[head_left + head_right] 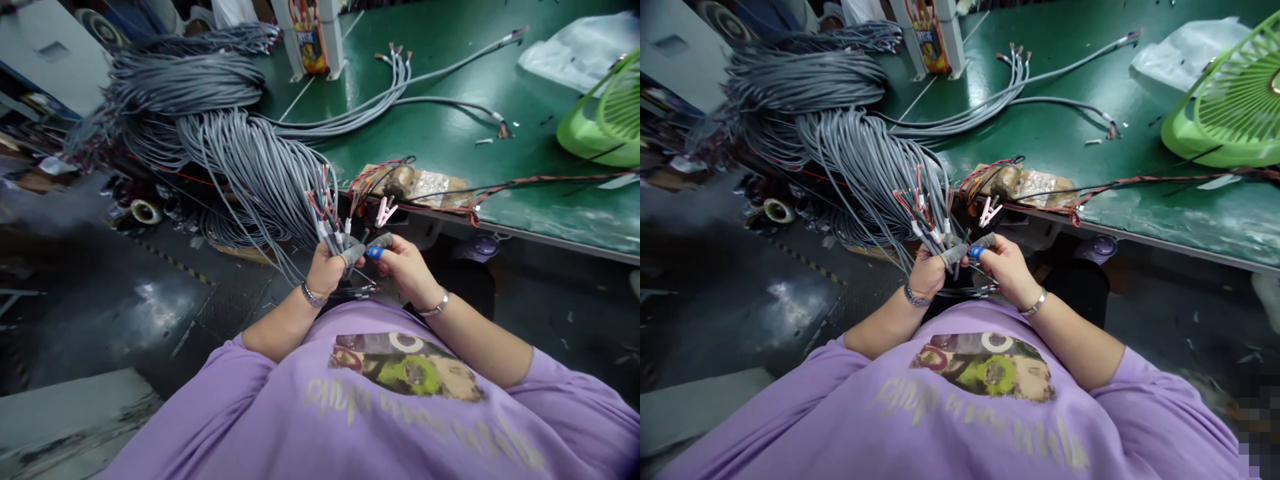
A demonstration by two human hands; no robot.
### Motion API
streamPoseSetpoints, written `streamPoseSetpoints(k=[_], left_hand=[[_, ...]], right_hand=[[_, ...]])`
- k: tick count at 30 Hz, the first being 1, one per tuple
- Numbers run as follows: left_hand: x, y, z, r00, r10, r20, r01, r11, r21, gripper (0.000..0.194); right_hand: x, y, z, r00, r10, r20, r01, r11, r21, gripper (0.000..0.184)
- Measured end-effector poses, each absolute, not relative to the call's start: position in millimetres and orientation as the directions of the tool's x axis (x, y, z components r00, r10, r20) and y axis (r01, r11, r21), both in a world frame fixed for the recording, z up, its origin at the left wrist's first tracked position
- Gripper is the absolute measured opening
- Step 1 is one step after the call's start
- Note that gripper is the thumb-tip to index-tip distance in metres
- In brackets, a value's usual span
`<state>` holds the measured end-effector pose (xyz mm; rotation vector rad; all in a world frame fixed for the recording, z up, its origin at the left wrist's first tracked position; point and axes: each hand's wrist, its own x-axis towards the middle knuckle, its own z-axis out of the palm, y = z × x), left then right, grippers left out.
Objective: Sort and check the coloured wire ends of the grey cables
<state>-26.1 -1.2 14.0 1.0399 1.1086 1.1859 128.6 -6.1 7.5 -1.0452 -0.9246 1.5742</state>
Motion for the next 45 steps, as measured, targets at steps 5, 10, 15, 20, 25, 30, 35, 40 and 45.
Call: streamPoseSetpoints(k=[5,10,15,20,25,30,35,40,45], left_hand=[[-18,1,16,-0.036,0.993,-0.112,-0.256,0.099,0.962,0.035],[-21,-1,15,0.051,0.995,-0.084,-0.193,0.093,0.977,0.032],[-26,0,12,0.148,0.985,-0.087,-0.138,0.107,0.985,0.025],[-27,2,18,0.225,0.959,-0.171,-0.06,0.188,0.98,0.024],[-23,1,14,0.121,0.988,-0.101,-0.157,0.119,0.98,0.027],[-22,0,10,0.053,0.995,-0.081,-0.203,0.09,0.975,0.028],[-22,0,12,0.036,0.996,-0.086,-0.257,0.093,0.962,0.029],[-19,0,17,-0.006,0.993,-0.116,-0.233,0.112,0.966,0.031],[-19,-1,20,-0.002,0.992,-0.128,-0.204,0.125,0.971,0.032]], right_hand=[[133,-12,3,-0.177,0.966,-0.189,-0.232,-0.228,-0.946,0.029],[138,-2,7,-0.151,0.979,-0.14,-0.213,-0.17,-0.962,0.037],[130,7,15,-0.169,0.979,-0.116,-0.268,-0.159,-0.95,0.041],[129,6,15,-0.169,0.977,-0.132,-0.268,-0.175,-0.947,0.04],[130,3,5,-0.113,0.981,-0.156,-0.341,-0.186,-0.922,0.042],[127,1,4,-0.117,0.978,-0.174,-0.406,-0.207,-0.89,0.043],[127,-2,6,-0.108,0.976,-0.189,-0.403,-0.217,-0.889,0.044],[132,-7,-1,-0.136,0.972,-0.19,-0.357,-0.227,-0.906,0.039],[137,-9,-1,-0.194,0.959,-0.205,-0.294,-0.256,-0.921,0.041]])
